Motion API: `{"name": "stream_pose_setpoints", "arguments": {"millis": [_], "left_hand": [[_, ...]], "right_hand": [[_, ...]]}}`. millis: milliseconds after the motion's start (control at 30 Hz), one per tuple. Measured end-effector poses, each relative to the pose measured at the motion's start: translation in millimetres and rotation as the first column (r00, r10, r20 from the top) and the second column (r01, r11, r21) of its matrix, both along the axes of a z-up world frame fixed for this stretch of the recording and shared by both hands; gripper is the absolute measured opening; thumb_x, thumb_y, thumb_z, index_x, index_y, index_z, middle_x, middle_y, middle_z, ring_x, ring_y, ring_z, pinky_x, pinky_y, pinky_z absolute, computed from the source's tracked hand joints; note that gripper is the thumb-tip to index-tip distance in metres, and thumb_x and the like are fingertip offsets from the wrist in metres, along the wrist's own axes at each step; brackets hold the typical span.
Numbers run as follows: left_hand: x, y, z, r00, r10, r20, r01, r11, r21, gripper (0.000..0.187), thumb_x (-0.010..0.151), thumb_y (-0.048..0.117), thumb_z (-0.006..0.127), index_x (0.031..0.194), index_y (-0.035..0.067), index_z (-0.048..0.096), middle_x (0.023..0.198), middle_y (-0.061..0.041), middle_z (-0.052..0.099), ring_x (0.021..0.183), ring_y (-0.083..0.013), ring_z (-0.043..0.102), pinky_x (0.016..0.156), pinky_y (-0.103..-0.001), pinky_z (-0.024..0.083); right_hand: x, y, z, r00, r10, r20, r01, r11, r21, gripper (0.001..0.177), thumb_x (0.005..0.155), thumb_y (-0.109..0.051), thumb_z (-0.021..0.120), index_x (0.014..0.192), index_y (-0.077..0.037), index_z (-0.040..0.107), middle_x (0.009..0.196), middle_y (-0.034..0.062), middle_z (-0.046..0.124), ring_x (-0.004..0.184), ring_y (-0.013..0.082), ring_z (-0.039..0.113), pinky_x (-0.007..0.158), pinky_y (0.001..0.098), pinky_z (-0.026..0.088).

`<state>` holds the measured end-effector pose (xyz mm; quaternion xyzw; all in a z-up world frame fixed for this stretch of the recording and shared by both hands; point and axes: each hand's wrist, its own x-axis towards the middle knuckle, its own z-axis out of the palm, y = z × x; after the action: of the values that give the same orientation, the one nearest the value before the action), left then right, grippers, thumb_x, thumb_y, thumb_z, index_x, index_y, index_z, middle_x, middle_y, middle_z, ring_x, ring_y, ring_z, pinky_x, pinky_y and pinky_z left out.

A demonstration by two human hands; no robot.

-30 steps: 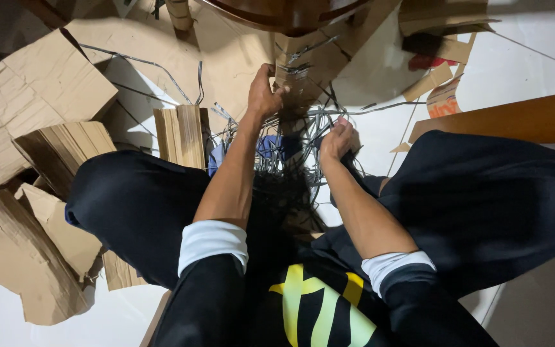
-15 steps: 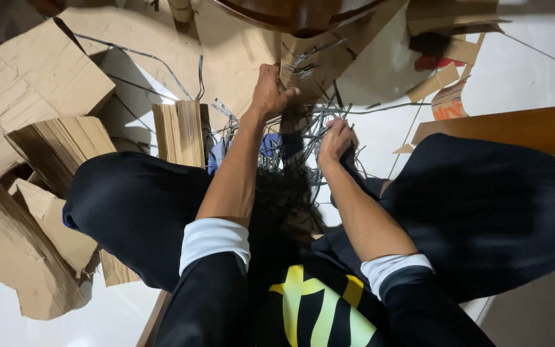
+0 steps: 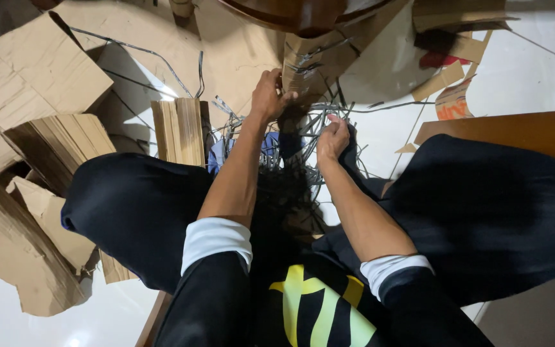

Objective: Wrapping a chair leg with cardboard and securing it with wire ties

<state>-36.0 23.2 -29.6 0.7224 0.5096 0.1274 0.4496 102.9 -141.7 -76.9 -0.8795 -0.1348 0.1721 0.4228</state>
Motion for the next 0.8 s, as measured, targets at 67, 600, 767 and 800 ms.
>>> {"name": "stream_pose_setpoints", "arguments": {"millis": [67, 600, 767, 800], "left_hand": [[-0.4, -1.0, -0.1, 0.997, 0.054, 0.055, -0.054, 0.999, -0.005, 0.052, 0.079, 0.030, 0.091, 0.117, 0.019, 0.058, 0.112, -0.005, 0.058, 0.112, -0.0293, 0.070, 0.101, -0.055, 0.056], [6.3, 7.4, -3.3, 0.997, 0.044, -0.065, -0.046, 0.998, -0.032, 0.027, 0.085, 0.031, 0.085, 0.103, 0.019, 0.070, 0.098, -0.003, 0.079, 0.108, -0.0288, 0.073, 0.101, -0.052, 0.057], [7.1, 7.6, -4.7, 0.991, 0.067, -0.112, -0.068, 0.998, -0.004, 0.021, 0.082, 0.036, 0.086, 0.095, 0.023, 0.074, 0.089, -0.002, 0.079, 0.101, -0.0305, 0.074, 0.096, -0.051, 0.059], [8.6, 5.9, -2.8, 0.991, 0.068, -0.113, -0.069, 0.998, -0.005, 0.021, 0.082, 0.036, 0.086, 0.095, 0.023, 0.074, 0.089, -0.002, 0.079, 0.101, -0.0305, 0.074, 0.096, -0.051, 0.059]], "right_hand": [[-5.9, 1.9, 11.7, 1.000, -0.022, 0.011, 0.022, 0.999, 0.034, 0.037, 0.097, -0.024, 0.042, 0.105, -0.018, 0.077, 0.089, 0.0142, 0.075, 0.097, 0.0385, 0.070, 0.094, 0.0497, 0.050], [-4.8, 2.0, -5.1, 0.998, 0.012, -0.063, -0.016, 0.998, -0.059, 0.024, 0.098, -0.029, 0.051, 0.097, -0.025, 0.075, 0.073, -0.0012, 0.074, 0.094, 0.0278, 0.073, 0.094, 0.0417, 0.053], [-6.8, 7.8, -4.4, 0.999, 0.030, -0.023, -0.030, 0.999, -0.018, 0.024, 0.099, -0.025, 0.048, 0.100, -0.024, 0.073, 0.062, -0.0077, 0.069, 0.089, 0.0236, 0.074, 0.094, 0.0422, 0.054], [-7.9, 9.2, -3.2, 0.999, 0.030, -0.024, -0.031, 0.999, -0.019, 0.024, 0.099, -0.025, 0.048, 0.100, -0.024, 0.073, 0.062, -0.0077, 0.069, 0.089, 0.0236, 0.074, 0.094, 0.0422, 0.054]]}}
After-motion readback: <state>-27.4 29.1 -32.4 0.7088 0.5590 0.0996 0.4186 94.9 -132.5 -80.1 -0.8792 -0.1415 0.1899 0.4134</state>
